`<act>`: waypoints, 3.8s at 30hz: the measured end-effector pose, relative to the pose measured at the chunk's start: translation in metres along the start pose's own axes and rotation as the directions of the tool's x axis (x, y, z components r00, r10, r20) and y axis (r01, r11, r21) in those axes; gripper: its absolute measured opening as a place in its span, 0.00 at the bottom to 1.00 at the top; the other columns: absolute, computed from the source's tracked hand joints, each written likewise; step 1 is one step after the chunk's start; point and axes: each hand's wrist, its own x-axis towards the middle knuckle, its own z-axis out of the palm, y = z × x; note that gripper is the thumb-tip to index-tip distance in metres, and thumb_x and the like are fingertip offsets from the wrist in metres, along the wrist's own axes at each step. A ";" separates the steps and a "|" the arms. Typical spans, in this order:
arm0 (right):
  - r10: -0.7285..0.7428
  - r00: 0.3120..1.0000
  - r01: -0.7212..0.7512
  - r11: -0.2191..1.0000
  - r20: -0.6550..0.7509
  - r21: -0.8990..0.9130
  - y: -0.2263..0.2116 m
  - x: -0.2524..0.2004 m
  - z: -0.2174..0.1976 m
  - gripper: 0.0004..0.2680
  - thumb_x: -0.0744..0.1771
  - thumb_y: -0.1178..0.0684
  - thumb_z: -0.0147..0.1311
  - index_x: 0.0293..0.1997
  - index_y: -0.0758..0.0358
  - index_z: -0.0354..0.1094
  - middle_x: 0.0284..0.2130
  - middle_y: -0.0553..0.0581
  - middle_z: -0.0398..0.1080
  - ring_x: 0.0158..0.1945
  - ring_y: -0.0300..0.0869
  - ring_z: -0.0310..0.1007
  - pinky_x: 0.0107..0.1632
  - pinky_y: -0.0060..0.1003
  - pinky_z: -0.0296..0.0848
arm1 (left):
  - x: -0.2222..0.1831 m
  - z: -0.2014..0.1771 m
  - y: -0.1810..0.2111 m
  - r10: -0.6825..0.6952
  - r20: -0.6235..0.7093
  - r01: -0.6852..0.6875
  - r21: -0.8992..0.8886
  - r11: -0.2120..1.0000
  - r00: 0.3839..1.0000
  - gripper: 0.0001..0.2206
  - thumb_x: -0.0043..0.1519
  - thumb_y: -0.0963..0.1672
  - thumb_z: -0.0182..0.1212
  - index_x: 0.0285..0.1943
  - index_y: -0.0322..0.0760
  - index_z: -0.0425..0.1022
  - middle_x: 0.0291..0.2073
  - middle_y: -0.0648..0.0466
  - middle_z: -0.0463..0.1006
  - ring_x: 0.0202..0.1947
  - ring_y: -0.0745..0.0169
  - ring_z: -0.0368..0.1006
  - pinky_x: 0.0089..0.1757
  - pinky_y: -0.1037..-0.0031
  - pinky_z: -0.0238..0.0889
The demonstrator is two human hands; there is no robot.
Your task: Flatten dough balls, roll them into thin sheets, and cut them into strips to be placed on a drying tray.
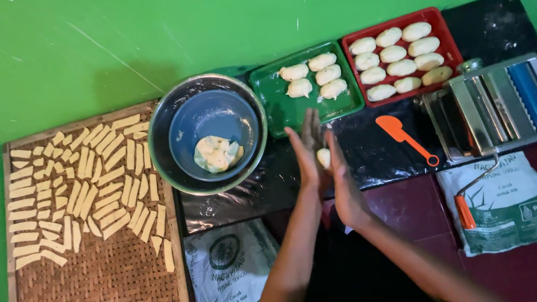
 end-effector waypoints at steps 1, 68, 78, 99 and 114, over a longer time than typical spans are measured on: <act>0.007 1.000 -0.007 1.000 -0.001 -0.001 -0.001 0.004 -0.001 0.27 0.73 0.35 0.13 0.80 0.60 0.33 0.78 0.63 0.31 0.80 0.55 0.26 0.77 0.52 0.26 | -0.007 0.004 0.002 -0.006 -0.002 0.006 -0.001 1.000 1.000 0.43 0.64 0.68 0.23 0.82 0.47 0.46 0.80 0.50 0.44 0.80 0.50 0.30 0.71 0.51 0.20; 0.631 0.625 -0.625 0.757 0.459 -0.191 0.201 -0.134 -0.296 0.14 0.70 0.45 0.46 0.43 0.70 0.64 0.26 0.64 0.79 0.24 0.43 0.82 0.22 0.30 0.77 | 0.056 0.203 -0.258 0.127 0.542 -0.551 0.766 0.331 0.831 0.25 0.56 0.33 0.62 0.62 0.45 0.74 0.52 0.45 0.78 0.58 0.40 0.73 0.58 0.55 0.67; 0.655 0.647 -0.733 0.676 0.391 0.080 0.201 -0.142 -0.277 0.09 0.68 0.53 0.49 0.43 0.71 0.65 0.23 0.63 0.75 0.23 0.45 0.80 0.21 0.32 0.77 | 0.051 0.206 -0.251 0.062 0.556 -0.548 0.784 0.293 0.829 0.24 0.57 0.33 0.59 0.61 0.45 0.73 0.49 0.41 0.77 0.54 0.32 0.74 0.54 0.51 0.68; 0.671 0.739 -0.597 0.615 0.055 0.514 0.109 -0.143 -0.343 0.08 0.68 0.56 0.54 0.29 0.68 0.66 0.13 0.50 0.52 0.08 0.37 0.53 0.09 0.30 0.52 | 0.042 0.193 -0.270 0.134 0.530 -0.546 0.797 0.258 0.838 0.31 0.56 0.33 0.55 0.70 0.49 0.67 0.59 0.42 0.73 0.62 0.33 0.67 0.64 0.49 0.57; 0.498 0.844 -0.536 0.787 -0.196 -0.307 0.110 -0.148 -0.393 0.14 0.65 0.48 0.55 0.46 0.69 0.75 0.29 0.76 0.76 0.44 0.68 0.77 0.44 0.62 0.70 | 0.027 0.182 -0.318 0.388 0.271 -0.433 0.792 0.430 0.881 0.40 0.59 0.37 0.56 0.82 0.32 0.40 0.74 0.25 0.42 0.75 0.23 0.38 0.70 0.44 0.32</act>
